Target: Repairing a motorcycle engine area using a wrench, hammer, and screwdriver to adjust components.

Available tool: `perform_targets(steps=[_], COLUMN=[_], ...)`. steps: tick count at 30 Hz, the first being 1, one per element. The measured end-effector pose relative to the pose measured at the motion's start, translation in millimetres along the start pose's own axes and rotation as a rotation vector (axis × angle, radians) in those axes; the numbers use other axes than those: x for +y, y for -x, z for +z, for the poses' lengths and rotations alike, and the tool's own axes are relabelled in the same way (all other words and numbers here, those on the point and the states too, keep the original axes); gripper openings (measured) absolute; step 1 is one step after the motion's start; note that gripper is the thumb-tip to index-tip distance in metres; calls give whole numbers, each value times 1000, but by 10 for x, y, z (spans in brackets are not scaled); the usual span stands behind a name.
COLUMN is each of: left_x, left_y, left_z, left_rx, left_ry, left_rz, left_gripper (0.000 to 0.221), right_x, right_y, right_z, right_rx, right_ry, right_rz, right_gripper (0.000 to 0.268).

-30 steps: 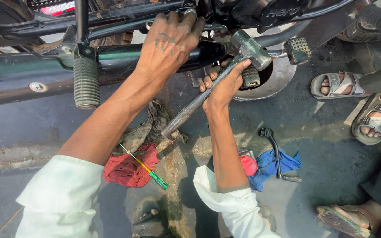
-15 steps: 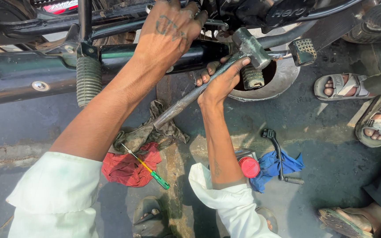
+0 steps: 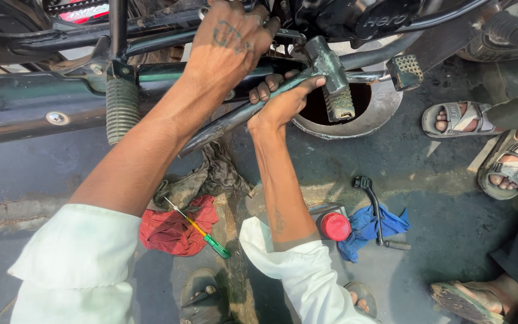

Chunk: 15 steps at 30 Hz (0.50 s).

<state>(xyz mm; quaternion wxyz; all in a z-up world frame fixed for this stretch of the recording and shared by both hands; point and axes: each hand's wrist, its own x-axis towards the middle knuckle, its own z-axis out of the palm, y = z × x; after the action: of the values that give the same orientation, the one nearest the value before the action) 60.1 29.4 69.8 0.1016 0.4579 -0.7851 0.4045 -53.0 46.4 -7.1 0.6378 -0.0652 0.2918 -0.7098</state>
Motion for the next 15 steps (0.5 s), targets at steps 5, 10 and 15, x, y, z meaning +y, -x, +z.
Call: perform_targets(steps=[5,10,15], left_x=[5,356,768], left_y=[110,530,722], left_z=[85,-281,-51], left_rx=[74,-94,-136], left_ry=[187,337,308], left_rz=[-26,-59,-114], left_gripper=[31,58,70], right_x=[-94,-225,-139], right_y=[112,655,766], right_z=[-228,-690,-832], right_rx=[23,-46,-29], right_ry=[74,36,93], right_rz=[4,-92,-89], right_gripper=[68,67,68])
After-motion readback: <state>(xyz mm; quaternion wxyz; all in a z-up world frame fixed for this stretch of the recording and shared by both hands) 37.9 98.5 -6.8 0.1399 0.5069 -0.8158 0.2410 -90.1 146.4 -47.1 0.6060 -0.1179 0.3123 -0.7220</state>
